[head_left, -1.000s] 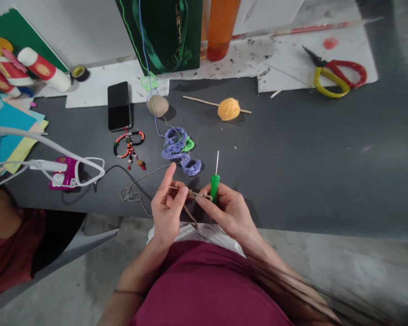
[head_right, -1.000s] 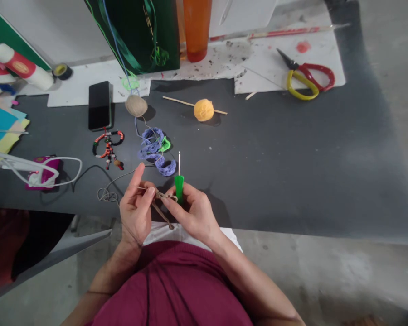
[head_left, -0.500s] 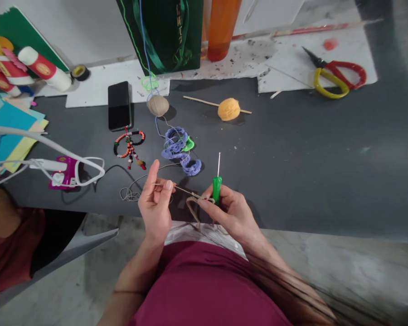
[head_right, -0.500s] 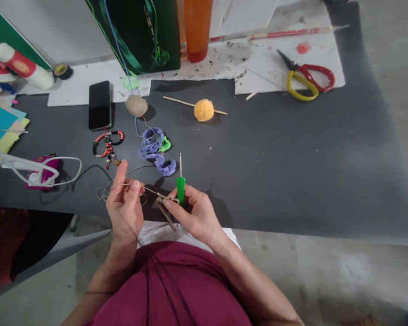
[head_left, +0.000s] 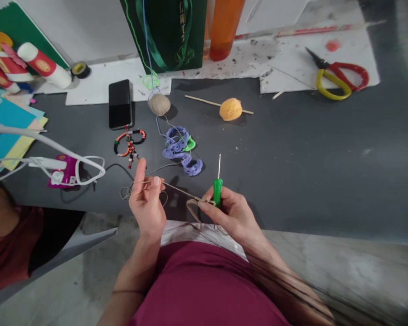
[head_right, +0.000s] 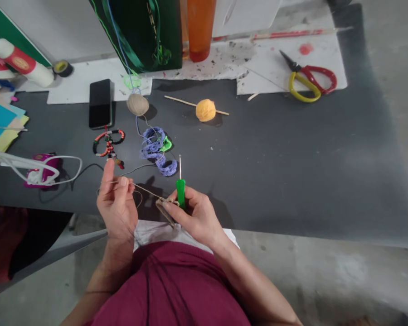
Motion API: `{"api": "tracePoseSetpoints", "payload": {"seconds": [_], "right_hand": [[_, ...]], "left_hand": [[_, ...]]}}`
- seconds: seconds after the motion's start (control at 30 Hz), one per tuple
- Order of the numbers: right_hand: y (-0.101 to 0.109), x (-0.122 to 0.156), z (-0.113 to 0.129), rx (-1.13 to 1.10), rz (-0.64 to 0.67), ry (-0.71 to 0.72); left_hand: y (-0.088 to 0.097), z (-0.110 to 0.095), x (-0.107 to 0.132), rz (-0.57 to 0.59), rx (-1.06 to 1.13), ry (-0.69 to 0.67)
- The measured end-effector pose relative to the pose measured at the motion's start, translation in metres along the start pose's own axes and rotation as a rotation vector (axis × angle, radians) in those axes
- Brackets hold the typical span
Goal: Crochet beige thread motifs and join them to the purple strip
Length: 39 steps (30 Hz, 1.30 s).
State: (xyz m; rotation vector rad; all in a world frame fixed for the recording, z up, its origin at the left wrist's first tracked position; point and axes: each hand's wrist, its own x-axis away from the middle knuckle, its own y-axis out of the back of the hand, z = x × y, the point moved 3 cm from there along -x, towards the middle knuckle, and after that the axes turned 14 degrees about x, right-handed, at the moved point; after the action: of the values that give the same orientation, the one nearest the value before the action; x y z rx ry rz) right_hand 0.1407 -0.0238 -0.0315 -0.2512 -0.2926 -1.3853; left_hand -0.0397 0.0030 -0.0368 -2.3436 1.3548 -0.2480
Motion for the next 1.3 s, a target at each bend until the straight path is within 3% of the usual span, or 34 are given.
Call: {"api": "tracePoseSetpoints", "payload": {"seconds": [0.73,0.83,0.9,1.03,1.1,1.2,1.3], "right_hand": [[0.000,0.001,0.000,-0.026,0.023,0.033],[0.000,0.001,0.001,-0.031,0.009,0.026],[0.001,0.002,0.001,-0.033,0.005,0.026],[0.002,0.002,-0.002,-0.086,0.017,0.004],[0.003,0.001,-0.005,-0.136,0.035,-0.001],[0.004,-0.001,-0.010,-0.222,0.052,-0.014],[0.004,-0.003,-0.013,-0.284,0.060,-0.043]], "left_hand": [[0.005,-0.001,-0.007,-0.059,0.016,-0.020],[0.007,-0.002,-0.006,-0.020,-0.043,-0.005],[0.006,-0.004,-0.006,0.097,-0.153,0.078],[0.006,-0.025,-0.010,0.475,-0.508,0.273],[0.008,-0.046,-0.019,0.668,-0.643,0.238],[0.012,-0.078,-0.032,1.089,-0.742,0.206],[0.017,-0.105,-0.040,1.329,-0.709,0.214]]}}
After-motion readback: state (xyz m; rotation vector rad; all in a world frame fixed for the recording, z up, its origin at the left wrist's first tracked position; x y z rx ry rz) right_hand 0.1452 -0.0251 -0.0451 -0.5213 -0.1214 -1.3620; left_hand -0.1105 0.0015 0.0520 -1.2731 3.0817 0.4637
